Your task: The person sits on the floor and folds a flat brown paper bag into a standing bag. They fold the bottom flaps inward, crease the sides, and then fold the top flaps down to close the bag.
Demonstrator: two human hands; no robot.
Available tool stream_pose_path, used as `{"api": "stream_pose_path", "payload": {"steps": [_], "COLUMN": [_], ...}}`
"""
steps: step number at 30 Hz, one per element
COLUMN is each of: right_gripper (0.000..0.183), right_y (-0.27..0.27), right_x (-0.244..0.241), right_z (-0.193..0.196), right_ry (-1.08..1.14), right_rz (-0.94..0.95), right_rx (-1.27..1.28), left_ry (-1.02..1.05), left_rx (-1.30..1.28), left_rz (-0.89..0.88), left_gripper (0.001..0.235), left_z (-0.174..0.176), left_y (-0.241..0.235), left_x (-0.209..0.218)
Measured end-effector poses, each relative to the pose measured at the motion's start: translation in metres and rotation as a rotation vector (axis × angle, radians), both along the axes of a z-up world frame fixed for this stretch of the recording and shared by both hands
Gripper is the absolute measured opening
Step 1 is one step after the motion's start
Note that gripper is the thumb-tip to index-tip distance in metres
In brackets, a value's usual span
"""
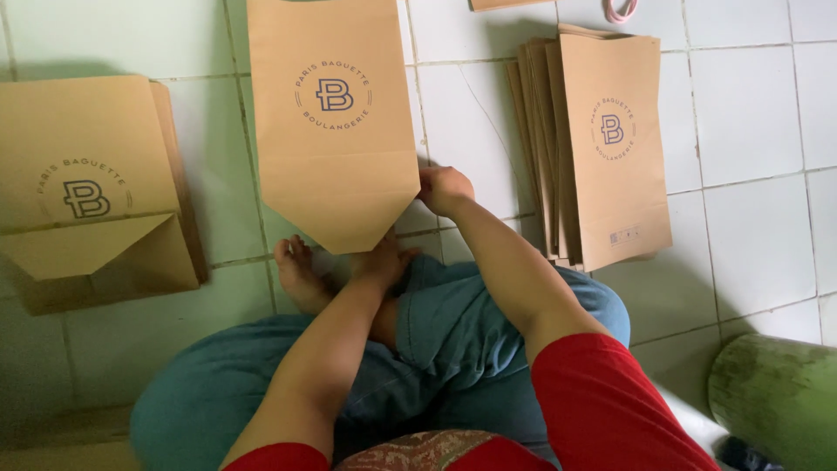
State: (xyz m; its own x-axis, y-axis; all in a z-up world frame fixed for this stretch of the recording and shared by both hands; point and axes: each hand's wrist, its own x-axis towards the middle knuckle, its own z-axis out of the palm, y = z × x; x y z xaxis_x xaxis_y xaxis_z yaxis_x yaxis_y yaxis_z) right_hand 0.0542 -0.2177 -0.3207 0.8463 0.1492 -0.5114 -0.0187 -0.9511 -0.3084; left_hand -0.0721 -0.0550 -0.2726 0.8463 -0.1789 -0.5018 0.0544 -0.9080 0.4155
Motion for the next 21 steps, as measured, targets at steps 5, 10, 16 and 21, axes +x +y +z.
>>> {"api": "stream_pose_path", "payload": {"steps": [5,10,16,21], "right_gripper": [0.022,0.036,0.033,0.046], "right_y": [-0.001,0.008,0.015,0.024], "right_x": [-0.001,-0.005,-0.008,-0.010], "right_z": [-0.005,0.035,0.039,0.036], "right_ry": [0.013,0.036,0.039,-0.029], "right_rz": [-0.051,0.007,-0.062,0.052], "right_rx": [0.035,0.104,0.026,-0.012], "left_ry": [0.025,0.028,-0.028,-0.096], "left_rx": [0.049,0.096,-0.122,-0.069], "left_rz": [-0.030,-0.043,0.035,0.008], "left_gripper": [0.082,0.098,0.093,0.091], "left_z": [-0.025,-0.031,-0.032,-0.020], "left_y": [-0.003,0.001,0.006,0.007], "left_x": [0.006,0.004,0.000,0.000]}}
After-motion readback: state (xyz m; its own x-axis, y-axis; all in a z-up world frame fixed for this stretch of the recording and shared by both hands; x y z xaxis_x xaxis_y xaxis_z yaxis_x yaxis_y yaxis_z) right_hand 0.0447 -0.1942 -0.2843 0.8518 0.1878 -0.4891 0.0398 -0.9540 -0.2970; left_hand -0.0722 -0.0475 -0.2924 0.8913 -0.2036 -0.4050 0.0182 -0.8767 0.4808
